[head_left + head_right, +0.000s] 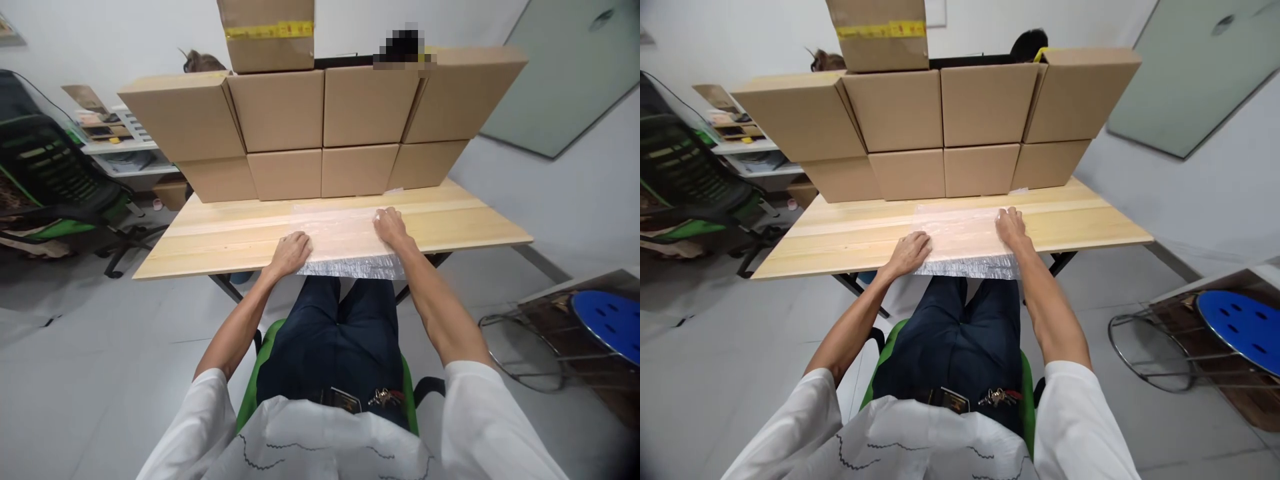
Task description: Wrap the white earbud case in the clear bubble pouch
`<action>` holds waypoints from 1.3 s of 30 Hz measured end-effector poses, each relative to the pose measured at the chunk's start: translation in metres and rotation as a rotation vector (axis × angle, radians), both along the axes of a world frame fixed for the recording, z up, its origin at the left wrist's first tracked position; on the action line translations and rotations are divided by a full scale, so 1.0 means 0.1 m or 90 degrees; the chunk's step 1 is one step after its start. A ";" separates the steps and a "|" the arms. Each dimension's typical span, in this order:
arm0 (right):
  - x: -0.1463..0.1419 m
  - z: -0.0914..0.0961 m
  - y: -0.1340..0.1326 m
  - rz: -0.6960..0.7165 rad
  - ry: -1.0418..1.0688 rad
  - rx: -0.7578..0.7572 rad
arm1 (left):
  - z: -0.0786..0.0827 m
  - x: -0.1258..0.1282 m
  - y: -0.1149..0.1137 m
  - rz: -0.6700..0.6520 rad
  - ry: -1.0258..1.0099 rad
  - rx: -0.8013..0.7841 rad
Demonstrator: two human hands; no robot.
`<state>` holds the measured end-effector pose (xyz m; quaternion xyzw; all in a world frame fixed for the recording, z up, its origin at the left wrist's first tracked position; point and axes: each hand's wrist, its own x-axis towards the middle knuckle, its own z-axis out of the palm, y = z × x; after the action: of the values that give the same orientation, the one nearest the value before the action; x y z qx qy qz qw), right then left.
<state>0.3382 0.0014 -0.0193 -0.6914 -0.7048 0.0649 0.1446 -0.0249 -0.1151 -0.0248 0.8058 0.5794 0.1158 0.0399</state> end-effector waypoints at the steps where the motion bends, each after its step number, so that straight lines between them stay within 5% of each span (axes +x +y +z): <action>1: -0.02 0.03 -0.04 -0.007 -0.006 0.002 | 0.00 0.00 0.00 0.000 0.003 0.000; 8: -0.43 -0.10 -0.29 0.146 0.011 0.097 | 0.00 0.11 0.02 -0.007 0.030 -0.021; 13: -0.84 -0.36 -0.39 0.276 0.046 0.085 | 0.20 0.25 0.00 0.004 0.108 -0.080; 17: -0.80 -0.44 -0.35 0.319 0.058 0.085 | 0.41 0.41 0.14 0.038 0.133 -0.081; 21: -0.64 -0.45 -0.27 0.370 0.057 0.099 | 0.44 0.53 0.45 -0.025 0.168 -0.091; 24: -0.59 -0.47 -0.23 0.377 0.053 0.099 | 0.34 0.50 0.69 -0.063 0.162 -0.148; 30: -0.58 -0.47 -0.22 0.342 0.044 0.079 | 0.19 0.29 1.06 0.029 0.118 -0.203; 39: -0.46 -0.37 -0.30 0.229 0.043 0.048 | 0.18 0.08 1.18 0.094 0.113 -0.158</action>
<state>0.2923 -0.0287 -0.0563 -0.5456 -0.8140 0.0861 0.1798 -0.0171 0.0025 -0.0065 0.7571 0.6479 -0.0257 0.0796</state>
